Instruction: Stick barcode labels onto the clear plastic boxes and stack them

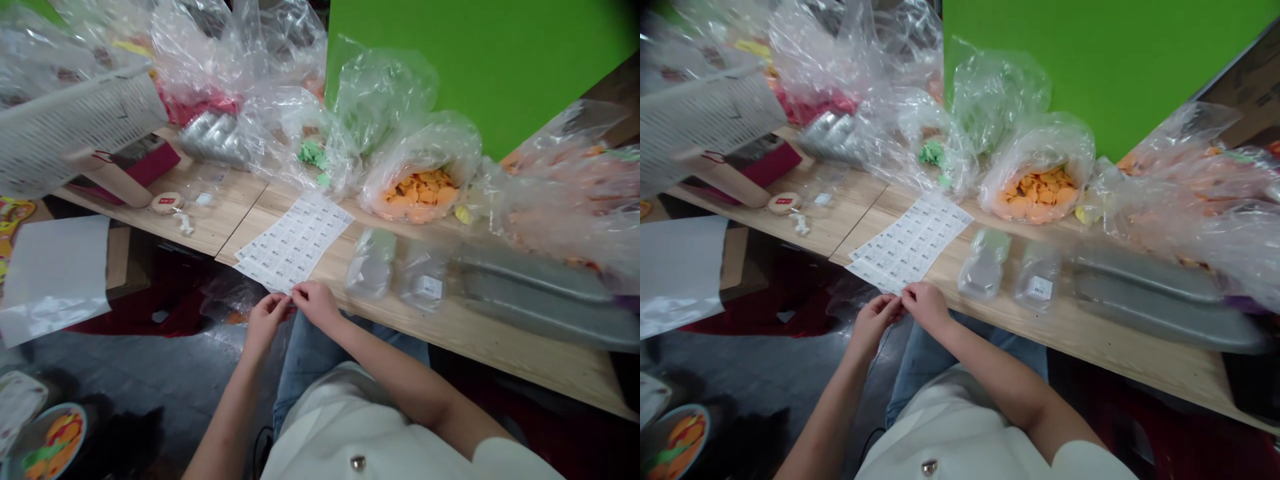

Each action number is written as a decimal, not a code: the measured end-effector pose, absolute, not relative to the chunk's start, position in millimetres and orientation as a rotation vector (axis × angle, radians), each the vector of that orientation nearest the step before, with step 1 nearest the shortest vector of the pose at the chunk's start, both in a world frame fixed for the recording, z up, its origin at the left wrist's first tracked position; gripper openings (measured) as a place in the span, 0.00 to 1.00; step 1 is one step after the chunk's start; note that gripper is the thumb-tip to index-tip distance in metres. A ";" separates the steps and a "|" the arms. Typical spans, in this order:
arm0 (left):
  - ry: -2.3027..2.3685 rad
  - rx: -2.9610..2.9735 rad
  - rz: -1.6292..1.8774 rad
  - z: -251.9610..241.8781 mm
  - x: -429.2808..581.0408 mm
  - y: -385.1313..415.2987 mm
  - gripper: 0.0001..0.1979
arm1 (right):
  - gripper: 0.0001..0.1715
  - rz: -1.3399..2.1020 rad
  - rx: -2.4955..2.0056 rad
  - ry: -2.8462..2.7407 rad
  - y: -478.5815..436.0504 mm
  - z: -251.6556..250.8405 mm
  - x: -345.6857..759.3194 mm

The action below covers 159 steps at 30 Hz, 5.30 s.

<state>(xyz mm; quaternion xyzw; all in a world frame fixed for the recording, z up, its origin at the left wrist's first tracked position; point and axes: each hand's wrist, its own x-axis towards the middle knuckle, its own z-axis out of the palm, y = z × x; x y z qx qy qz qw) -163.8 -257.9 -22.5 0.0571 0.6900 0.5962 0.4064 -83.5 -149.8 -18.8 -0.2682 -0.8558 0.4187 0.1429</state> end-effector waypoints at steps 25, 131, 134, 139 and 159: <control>1.965 0.564 1.584 -20.0 -129.9 -242.2 0.12 | 0.17 1.346 -0.986 -1.669 -137.6 42.6 1.8; 2.037 0.740 1.435 34.4 -92.6 -141.5 0.17 | 0.22 0.230 -0.926 -2.584 -30.9 29.3 146.5; 2.267 0.990 1.289 28.4 -94.2 -148.1 0.15 | 0.20 0.152 -0.876 -2.471 -46.9 51.8 116.6; 2.400 0.669 1.531 8.1 -138.6 -184.9 0.10 | 0.17 0.503 -0.279 -2.557 -111.6 70.6 -7.6; 1.833 0.067 1.473 -15.8 -196.9 -254.8 0.21 | 0.18 0.519 -0.358 -2.729 -171.4 -37.3 -71.1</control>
